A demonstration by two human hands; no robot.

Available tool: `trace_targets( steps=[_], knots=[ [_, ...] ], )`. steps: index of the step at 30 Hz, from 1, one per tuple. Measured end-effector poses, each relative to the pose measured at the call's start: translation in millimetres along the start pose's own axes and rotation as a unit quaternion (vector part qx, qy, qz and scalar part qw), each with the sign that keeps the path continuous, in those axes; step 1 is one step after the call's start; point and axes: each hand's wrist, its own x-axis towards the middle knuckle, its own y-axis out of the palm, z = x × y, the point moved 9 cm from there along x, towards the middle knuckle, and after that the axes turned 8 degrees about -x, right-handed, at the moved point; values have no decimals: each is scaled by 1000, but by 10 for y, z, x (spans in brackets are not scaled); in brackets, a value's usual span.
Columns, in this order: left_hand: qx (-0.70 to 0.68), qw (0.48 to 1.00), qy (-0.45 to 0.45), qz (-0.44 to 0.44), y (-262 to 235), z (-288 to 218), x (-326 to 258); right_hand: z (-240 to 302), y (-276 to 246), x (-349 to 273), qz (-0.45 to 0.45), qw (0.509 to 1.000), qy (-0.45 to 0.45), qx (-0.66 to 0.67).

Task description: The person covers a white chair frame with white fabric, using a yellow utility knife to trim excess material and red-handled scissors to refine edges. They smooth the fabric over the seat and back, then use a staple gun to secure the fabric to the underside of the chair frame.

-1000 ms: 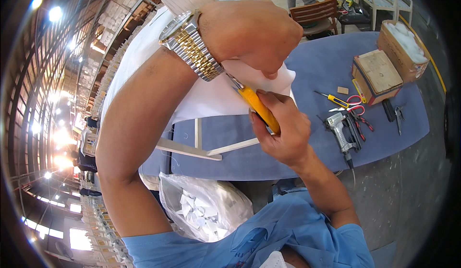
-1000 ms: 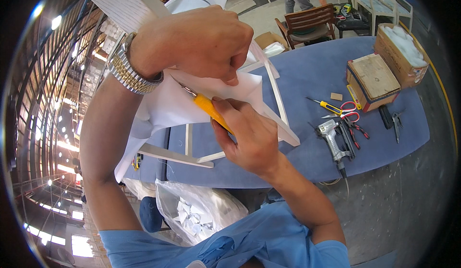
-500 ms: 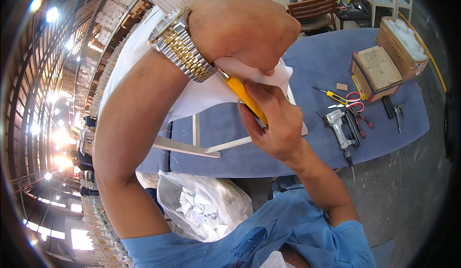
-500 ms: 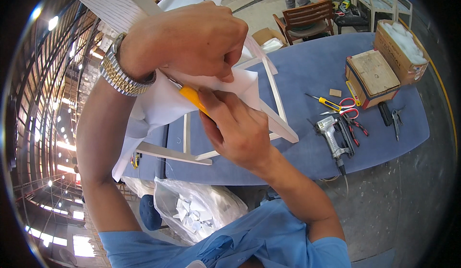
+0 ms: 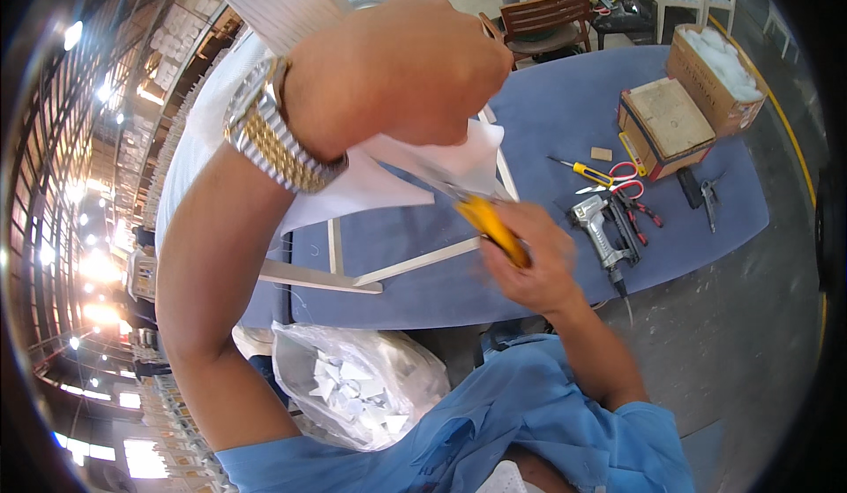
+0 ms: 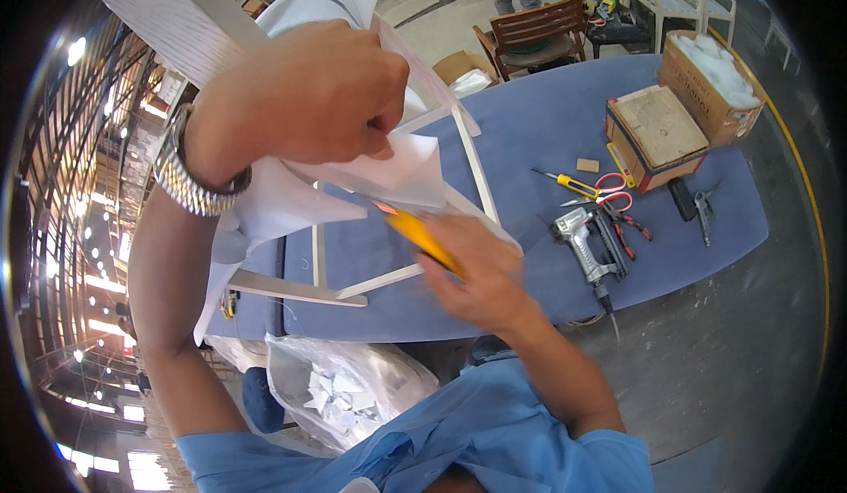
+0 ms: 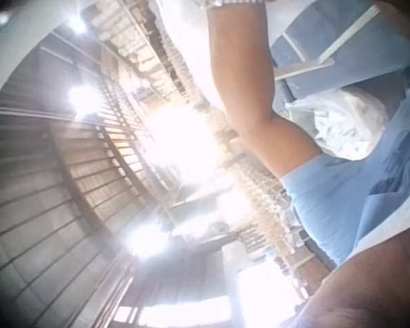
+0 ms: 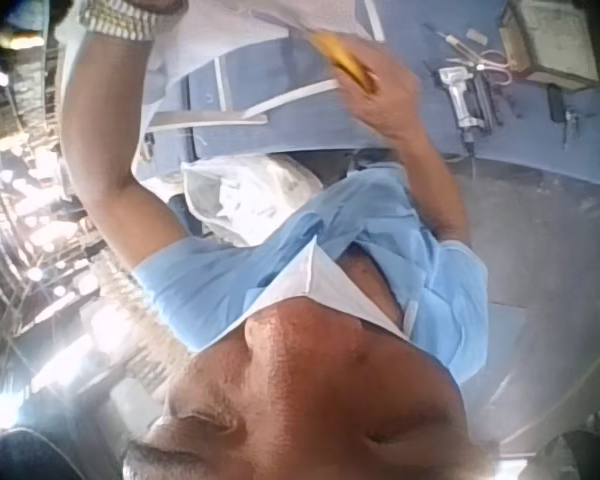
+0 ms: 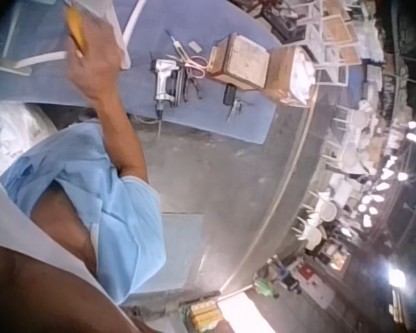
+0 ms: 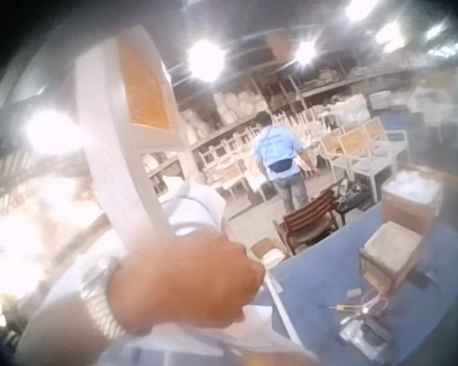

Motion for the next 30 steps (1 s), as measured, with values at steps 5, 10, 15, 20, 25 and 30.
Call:
trace_targets(
  steps=[5, 10, 15, 20, 25, 30],
  knots=[
    [-48, 980, 79, -177, 130, -164, -261, -1372, -706, -1389, -17, 903, 429, 8],
    [-120, 968, 121, -183, 541, -575, -99, -2500, -1408, -2133, 79, 861, 409, -293],
    [-224, 948, 213, -71, 2607, -1905, 474, -3108, -1123, -1822, 211, 859, 317, -342],
    [-686, 717, 4, -123, 3539, -2206, 383, -2932, -868, -1411, 152, 921, 290, -210],
    [-785, 562, -234, -112, 4969, -2236, -638, -2583, -282, -1315, 211, 892, 399, 34],
    [-727, 484, -461, -158, 5333, -1793, -1741, -2069, 555, -351, 180, 919, 288, 199]
  ],
)
